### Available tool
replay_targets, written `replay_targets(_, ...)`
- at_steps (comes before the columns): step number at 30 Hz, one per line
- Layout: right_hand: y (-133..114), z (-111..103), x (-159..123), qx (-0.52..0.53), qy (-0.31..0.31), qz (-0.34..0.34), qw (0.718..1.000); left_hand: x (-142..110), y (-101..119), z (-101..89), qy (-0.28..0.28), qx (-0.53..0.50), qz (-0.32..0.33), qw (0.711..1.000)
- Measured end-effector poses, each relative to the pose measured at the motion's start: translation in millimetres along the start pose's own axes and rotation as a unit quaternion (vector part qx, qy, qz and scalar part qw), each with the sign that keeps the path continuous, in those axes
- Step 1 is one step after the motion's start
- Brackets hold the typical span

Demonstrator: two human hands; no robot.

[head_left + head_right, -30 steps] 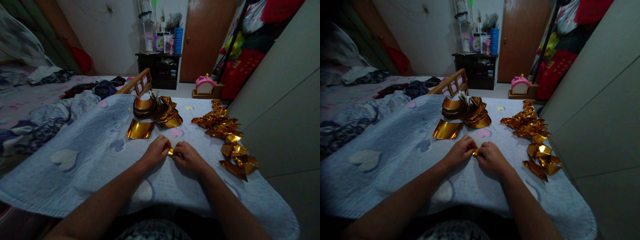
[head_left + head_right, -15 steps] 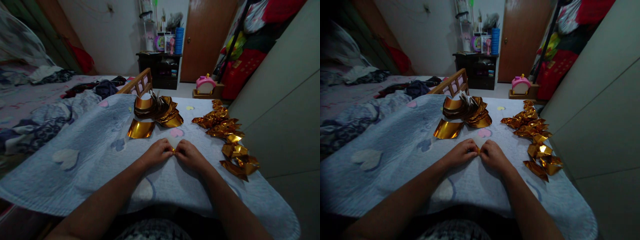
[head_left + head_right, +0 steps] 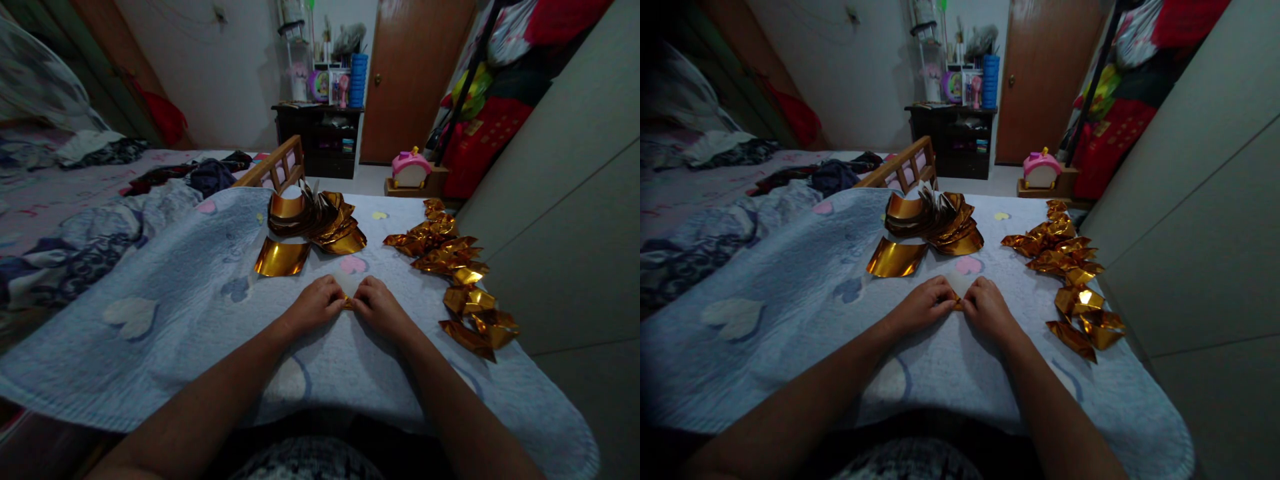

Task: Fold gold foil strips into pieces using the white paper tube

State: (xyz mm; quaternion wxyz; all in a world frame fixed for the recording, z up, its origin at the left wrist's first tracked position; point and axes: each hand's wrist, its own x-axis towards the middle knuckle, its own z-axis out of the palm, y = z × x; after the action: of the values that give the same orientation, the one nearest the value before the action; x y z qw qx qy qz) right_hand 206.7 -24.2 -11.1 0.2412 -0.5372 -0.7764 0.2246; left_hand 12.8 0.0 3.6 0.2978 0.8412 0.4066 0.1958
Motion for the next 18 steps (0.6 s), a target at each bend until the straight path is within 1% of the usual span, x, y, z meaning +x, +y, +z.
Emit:
replay_targets(7, -1.6, 4.2, 1.3, -0.014, 0.021, 0.019, 0.999, -0.4, -0.2, 3.6, 0.012, 0.01, -0.012, 1.0)
replay_targets(12, -5.2, 3.9, 2.3, -0.025, 0.018, 0.038, 0.999, -0.6, 1.2, 2.5, 0.004, 0.008, -0.017, 1.0)
replay_targets(18, -8.0, 3.3, 2.1, -0.032, 0.018, 0.043, 0.998, -0.6, 2.7, 5.8, 0.006, 0.039, -0.017, 0.999)
